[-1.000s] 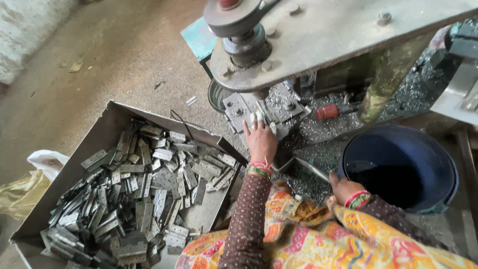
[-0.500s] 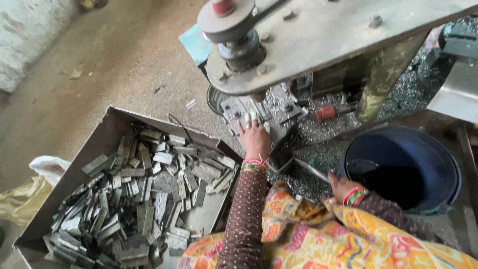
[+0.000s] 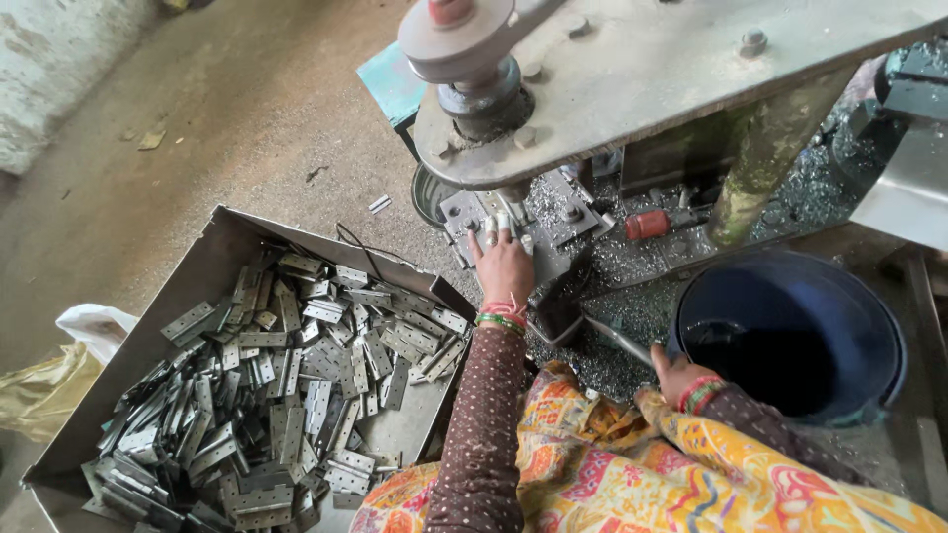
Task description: The person repeatedly picks small metal pieces from a bin, places them under a drill press, and operates the machine to drill holes. After each cycle, the person removes the drilled piece and returns it to the bin. The process is repeated continuously throughout the clip.
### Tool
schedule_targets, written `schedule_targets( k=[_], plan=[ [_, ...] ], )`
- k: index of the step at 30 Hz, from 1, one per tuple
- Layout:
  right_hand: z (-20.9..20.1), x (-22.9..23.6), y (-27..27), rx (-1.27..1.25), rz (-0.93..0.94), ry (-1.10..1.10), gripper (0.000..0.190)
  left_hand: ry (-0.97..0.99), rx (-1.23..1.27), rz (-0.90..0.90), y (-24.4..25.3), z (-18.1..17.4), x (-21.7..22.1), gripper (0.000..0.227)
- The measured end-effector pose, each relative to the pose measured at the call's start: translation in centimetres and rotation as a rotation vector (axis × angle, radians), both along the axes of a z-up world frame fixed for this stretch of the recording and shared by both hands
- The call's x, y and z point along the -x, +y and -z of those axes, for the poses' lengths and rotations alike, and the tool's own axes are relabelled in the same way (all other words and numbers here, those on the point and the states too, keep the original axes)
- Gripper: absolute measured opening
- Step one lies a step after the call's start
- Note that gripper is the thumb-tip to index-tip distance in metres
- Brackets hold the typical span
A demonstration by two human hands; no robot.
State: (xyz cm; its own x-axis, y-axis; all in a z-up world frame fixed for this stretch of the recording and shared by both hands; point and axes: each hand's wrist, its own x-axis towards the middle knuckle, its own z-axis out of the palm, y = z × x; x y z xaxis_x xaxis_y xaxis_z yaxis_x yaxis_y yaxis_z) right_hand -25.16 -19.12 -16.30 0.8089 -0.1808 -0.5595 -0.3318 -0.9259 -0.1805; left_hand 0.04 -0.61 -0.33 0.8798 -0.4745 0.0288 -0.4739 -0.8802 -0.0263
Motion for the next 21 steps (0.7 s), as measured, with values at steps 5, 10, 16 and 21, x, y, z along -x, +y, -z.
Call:
schedule_targets(
  k=[5,10,16,21],
  plan=[
    [3.8,0.8,-1.6,-0.086,-0.032,-0.024,0.102,-0.186,0.167,0.073,0.8,-0.1,1.6,0.035],
    [-4.2,1.9,-0.9,0.104,-0.081,-0.254,0.074,-0.21,0.39,0.241,7.2,1.1,6.8,0.036],
    [-12.4,1.5,0.9,0.271,-0.15,-0.758,0.046,-0.275,0.645,-0.168,20.8,7.8,9.9,0.045],
    [-13.6,0.7,1.9,0.469,-0.22,-0.745,0.041,-0.174,0.356,-0.535,30.1,14.1,7.5,0.048]
  ],
)
